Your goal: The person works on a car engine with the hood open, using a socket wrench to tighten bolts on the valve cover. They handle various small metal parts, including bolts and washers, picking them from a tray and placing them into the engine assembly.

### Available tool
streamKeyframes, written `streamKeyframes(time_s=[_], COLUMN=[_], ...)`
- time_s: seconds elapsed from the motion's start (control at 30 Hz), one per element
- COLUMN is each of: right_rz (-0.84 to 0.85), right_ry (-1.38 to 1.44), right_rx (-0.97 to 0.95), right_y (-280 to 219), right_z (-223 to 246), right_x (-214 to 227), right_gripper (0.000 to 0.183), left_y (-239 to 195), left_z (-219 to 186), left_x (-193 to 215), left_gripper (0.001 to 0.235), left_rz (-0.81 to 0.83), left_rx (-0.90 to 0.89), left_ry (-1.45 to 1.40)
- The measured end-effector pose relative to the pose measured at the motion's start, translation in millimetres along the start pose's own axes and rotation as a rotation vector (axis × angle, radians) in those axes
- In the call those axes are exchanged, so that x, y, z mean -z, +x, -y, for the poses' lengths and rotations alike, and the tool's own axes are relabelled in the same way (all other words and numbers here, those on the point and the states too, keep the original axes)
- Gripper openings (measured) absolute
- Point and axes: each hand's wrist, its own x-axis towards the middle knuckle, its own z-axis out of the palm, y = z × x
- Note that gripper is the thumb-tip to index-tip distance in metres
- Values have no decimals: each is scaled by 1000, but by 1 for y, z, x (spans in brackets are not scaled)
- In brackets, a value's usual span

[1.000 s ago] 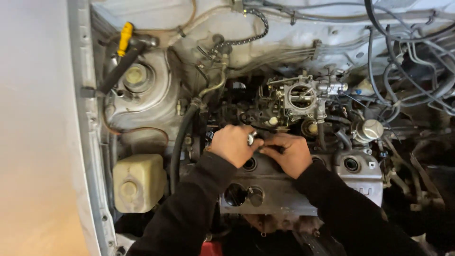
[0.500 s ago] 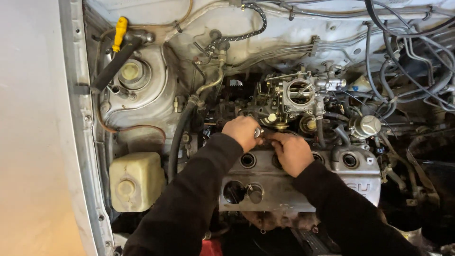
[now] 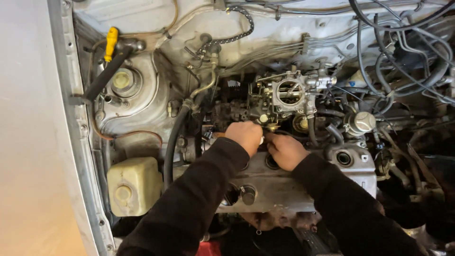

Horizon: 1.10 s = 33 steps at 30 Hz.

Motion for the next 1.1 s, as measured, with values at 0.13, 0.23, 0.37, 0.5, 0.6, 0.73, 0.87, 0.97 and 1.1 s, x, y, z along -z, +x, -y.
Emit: streamKeyframes(time_s=[0.13, 0.23, 0.37, 0.5, 0.6, 0.73, 0.87, 0.97, 1.1], right_rz=[89, 74, 60, -21, -100, -98, -87, -93, -44], right_ry=[100, 149, 94, 42, -49, -101, -63, -55, -44], right_rx=[54, 156, 99, -29, -50, -69, -117, -122, -175], right_y=[5, 8, 8, 5, 6, 4, 4, 4, 2], right_z=[-8, -4, 11, 25, 22, 24, 29, 33, 44], right_x=[4, 6, 7, 6, 2, 2, 5, 7, 15], right_gripper=[31, 35, 27, 28, 26, 22, 22, 22, 26], left_y=[-9, -9, -11, -18, -24, -40, -62, -80, -94], left_z=[-2, 1, 1, -3, -3, -14, -29, -36, -44], left_x=[20, 10, 2, 12, 4, 34, 79, 107, 130], left_gripper=[20, 15, 6, 12, 9, 19, 21, 18, 32], left_rz=[-102, -45, -55, -63, -97, -170, -199, -267, -464], left_rx=[-26, 63, 81, 79, 52, -43, -33, -67, -148], left_ry=[-48, -41, -10, -54, -45, -128, -201, -259, -306])
